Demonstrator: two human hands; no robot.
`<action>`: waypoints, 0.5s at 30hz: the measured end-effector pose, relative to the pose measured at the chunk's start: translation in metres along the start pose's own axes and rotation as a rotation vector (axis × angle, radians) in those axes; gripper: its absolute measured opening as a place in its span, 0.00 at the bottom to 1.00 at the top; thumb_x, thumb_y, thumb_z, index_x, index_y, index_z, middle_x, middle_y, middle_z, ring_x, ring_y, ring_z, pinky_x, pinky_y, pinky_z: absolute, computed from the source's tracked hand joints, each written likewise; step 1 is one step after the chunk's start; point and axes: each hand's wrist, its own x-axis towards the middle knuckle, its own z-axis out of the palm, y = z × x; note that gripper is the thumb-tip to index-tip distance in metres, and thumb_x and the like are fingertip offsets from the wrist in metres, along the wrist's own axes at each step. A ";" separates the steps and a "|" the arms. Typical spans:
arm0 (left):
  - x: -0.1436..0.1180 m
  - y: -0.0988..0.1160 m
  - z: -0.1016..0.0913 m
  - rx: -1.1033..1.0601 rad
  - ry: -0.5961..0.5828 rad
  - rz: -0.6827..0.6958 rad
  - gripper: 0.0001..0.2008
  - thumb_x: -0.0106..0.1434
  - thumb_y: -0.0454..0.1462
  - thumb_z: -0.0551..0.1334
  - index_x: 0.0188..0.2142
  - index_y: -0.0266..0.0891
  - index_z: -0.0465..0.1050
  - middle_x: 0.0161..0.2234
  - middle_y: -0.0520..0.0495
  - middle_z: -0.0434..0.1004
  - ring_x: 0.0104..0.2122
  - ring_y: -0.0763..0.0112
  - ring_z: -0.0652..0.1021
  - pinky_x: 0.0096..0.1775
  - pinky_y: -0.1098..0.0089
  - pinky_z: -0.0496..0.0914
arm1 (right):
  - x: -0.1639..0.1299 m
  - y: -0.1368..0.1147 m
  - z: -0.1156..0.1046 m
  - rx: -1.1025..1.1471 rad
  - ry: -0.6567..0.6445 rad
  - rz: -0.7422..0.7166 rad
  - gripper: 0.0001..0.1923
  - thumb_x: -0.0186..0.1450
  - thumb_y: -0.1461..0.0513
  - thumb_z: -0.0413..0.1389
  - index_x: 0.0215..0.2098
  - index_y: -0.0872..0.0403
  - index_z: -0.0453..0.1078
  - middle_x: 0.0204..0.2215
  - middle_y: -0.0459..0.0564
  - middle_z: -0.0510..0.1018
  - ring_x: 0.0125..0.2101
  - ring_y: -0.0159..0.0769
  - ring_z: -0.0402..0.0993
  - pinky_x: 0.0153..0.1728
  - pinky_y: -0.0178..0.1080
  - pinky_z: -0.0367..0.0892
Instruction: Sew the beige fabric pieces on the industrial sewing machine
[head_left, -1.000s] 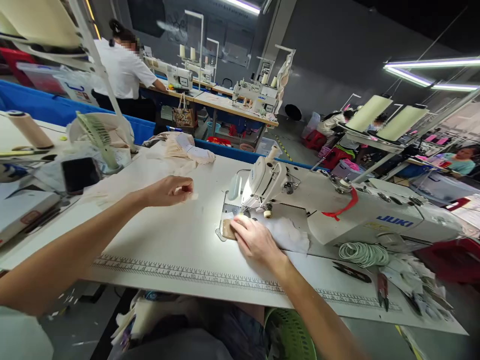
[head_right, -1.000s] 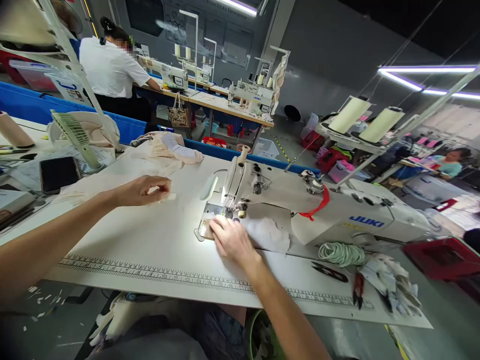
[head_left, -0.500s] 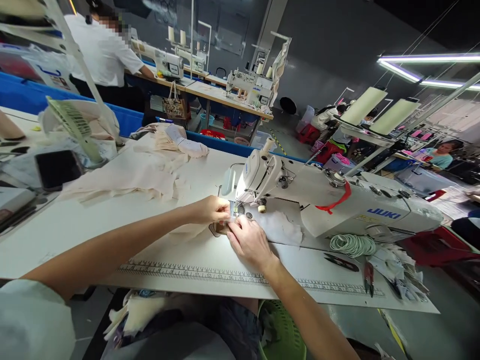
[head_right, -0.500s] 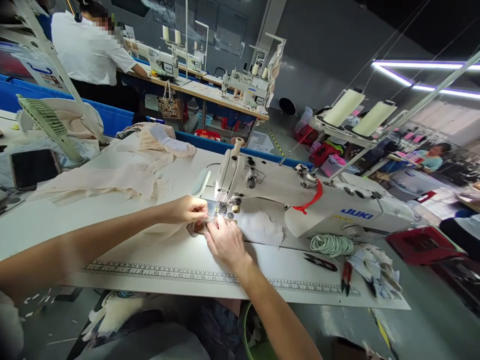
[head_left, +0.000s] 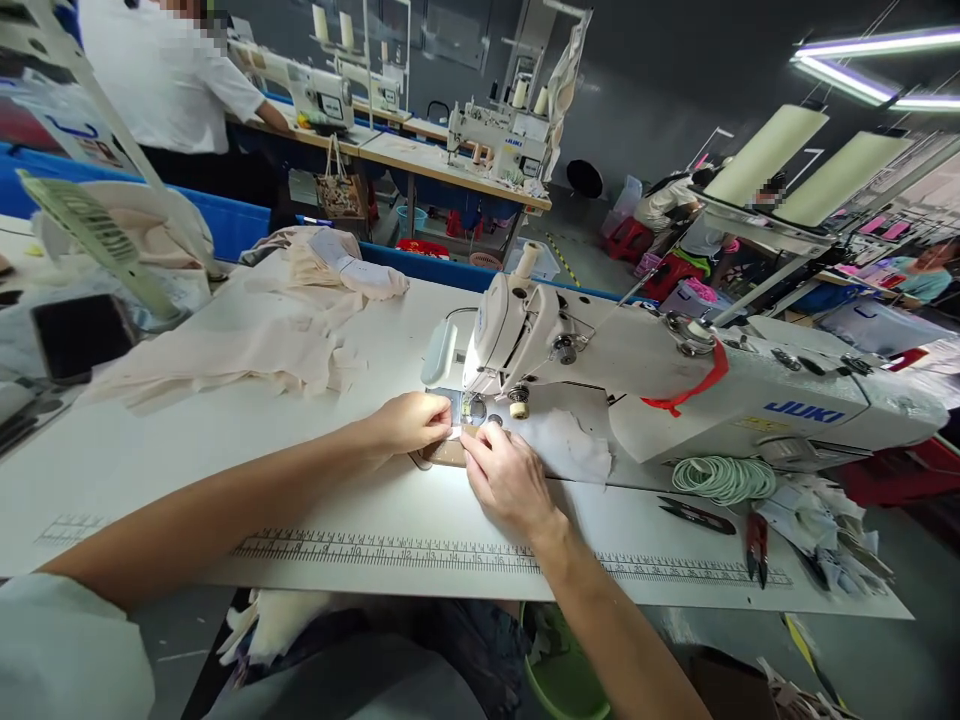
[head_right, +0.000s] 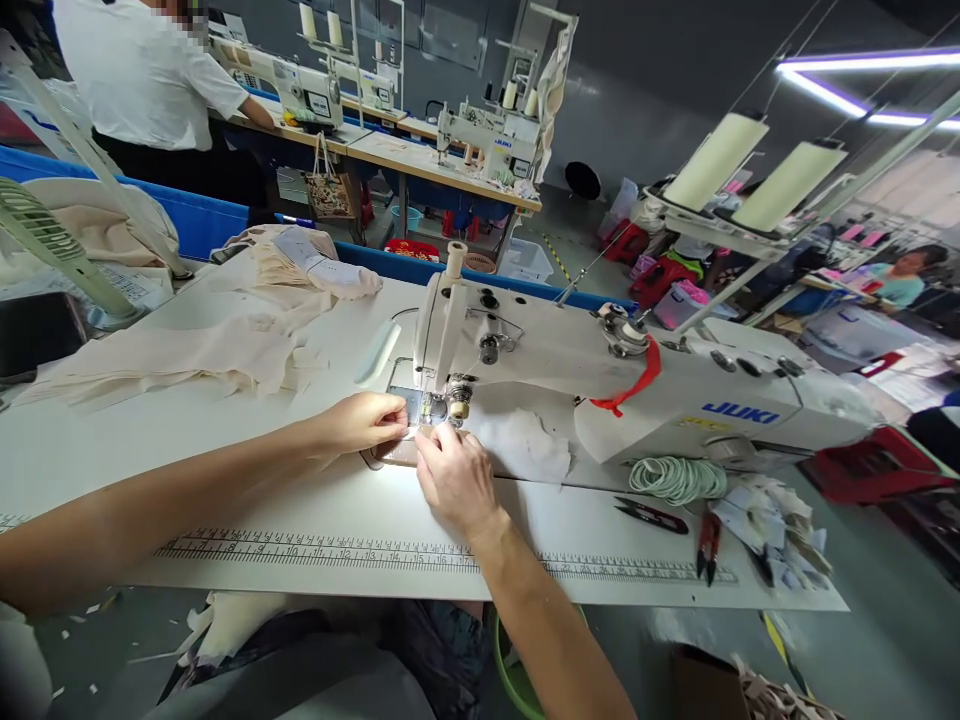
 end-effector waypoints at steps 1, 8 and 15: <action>0.000 0.001 -0.001 0.003 -0.001 -0.006 0.06 0.59 0.37 0.56 0.28 0.40 0.69 0.25 0.53 0.77 0.27 0.69 0.75 0.30 0.72 0.65 | -0.001 0.001 -0.001 0.013 0.002 0.009 0.14 0.72 0.64 0.50 0.49 0.54 0.76 0.35 0.50 0.74 0.30 0.36 0.63 0.34 0.40 0.59; 0.002 0.002 -0.002 -0.065 -0.033 -0.061 0.04 0.58 0.37 0.58 0.28 0.40 0.69 0.24 0.53 0.78 0.25 0.69 0.77 0.29 0.71 0.66 | -0.001 0.005 -0.002 0.059 0.024 0.034 0.15 0.72 0.65 0.47 0.42 0.54 0.77 0.33 0.49 0.75 0.29 0.35 0.65 0.34 0.39 0.61; 0.005 0.004 -0.004 -0.041 -0.011 -0.085 0.05 0.57 0.37 0.60 0.26 0.40 0.69 0.24 0.51 0.77 0.26 0.68 0.76 0.29 0.71 0.64 | -0.002 0.003 0.000 0.054 0.023 0.028 0.15 0.72 0.66 0.48 0.48 0.53 0.76 0.33 0.50 0.76 0.30 0.38 0.67 0.35 0.41 0.62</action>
